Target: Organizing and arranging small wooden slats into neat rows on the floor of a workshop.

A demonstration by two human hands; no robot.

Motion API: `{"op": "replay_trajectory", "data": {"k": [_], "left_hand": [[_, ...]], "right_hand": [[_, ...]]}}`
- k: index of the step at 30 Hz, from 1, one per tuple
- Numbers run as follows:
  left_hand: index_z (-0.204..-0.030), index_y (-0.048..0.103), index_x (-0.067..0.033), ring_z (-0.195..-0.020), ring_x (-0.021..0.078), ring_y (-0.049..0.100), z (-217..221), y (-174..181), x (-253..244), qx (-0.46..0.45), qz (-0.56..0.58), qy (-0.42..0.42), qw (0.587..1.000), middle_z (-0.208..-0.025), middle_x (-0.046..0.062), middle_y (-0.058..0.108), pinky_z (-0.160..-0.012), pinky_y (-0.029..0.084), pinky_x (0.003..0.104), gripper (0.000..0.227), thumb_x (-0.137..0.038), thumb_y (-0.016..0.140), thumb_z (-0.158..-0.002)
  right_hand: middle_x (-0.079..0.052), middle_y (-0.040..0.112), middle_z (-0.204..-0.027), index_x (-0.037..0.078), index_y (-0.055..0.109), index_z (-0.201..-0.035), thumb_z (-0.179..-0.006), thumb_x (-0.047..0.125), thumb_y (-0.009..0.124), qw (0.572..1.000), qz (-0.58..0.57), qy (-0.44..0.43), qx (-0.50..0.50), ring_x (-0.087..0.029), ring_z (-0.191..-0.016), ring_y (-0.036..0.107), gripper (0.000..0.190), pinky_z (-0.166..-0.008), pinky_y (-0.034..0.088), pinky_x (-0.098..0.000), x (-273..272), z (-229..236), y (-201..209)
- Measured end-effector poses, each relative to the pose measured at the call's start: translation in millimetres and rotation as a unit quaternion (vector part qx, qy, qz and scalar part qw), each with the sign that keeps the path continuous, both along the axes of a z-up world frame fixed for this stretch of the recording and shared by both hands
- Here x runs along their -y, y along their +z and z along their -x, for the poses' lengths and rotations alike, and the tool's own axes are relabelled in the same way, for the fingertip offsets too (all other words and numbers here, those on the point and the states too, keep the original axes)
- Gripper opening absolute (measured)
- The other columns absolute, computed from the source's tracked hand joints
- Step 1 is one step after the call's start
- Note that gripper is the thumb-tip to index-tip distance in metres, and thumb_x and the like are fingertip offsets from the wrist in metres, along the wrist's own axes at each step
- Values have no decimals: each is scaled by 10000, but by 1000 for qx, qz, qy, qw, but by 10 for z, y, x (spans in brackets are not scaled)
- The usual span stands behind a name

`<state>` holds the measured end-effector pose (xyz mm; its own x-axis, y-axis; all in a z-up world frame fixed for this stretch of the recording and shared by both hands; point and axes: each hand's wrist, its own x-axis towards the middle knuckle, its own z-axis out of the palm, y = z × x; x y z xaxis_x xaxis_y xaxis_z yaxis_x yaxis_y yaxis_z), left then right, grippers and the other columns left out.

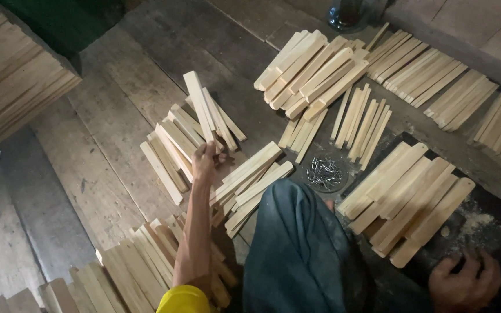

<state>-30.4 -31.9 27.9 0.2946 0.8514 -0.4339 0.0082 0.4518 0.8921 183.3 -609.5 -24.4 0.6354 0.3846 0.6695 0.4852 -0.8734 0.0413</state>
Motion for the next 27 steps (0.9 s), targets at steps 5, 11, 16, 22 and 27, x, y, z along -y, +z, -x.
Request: {"op": "replay_trajectory", "data": {"k": [5, 11, 16, 22, 27], "left_hand": [[-1113, 693, -36, -638, 158, 643, -30, 15, 58, -34, -63, -70, 995, -766, 67, 678, -631, 567, 311, 261, -249, 542, -1118], [-1194, 749, -36, -634, 110, 600, -812, 424, -83, -113, -186, -169, 961, -798, 28, 636, -550, 542, 260, 301, -236, 565, -1064], [-1270, 709, 22, -816, 243, 726, -1835, 297, -318, -135, -397, -155, 894, -1048, 172, 759, -711, 585, 339, 438, -263, 642, -943], [-908, 729, 63, -653, 354, 694, -2373, 11, -180, -165, -419, -155, 879, -782, 220, 756, -663, 576, 437, 328, -242, 607, -906], [-996, 637, 117, -769, 433, 698, -2384, -79, 7, -185, -464, -164, 850, -946, 311, 700, -734, 582, 508, 347, -224, 597, -946]], "right_hand": [[-240, 730, -1406, -61, 832, -1278, -1011, 24, 777, 1000, -26, -7, 9, -407, -1339, 682, 285, -1182, 589, -490, 35, -8, -120], [-279, 724, -1372, -94, 798, -1236, -1030, 9, 741, 999, -26, 27, 15, -436, -1279, 680, 237, -1168, 576, -517, 39, -60, -103], [-274, 733, -1352, -102, 794, -1187, -1011, -15, 751, 999, -20, 31, 24, -427, -1247, 692, 201, -1143, 589, -493, -5, -61, -39], [-278, 726, -1359, -126, 810, -1228, -1001, -57, 758, 999, -28, 30, 18, -432, -1278, 689, 243, -1164, 592, -501, -108, -1, 87], [-273, 743, -1331, -113, 798, -1145, -1010, -47, 740, 999, -27, 21, 28, -425, -1236, 702, 162, -1147, 607, -491, -113, 33, 96]]}}
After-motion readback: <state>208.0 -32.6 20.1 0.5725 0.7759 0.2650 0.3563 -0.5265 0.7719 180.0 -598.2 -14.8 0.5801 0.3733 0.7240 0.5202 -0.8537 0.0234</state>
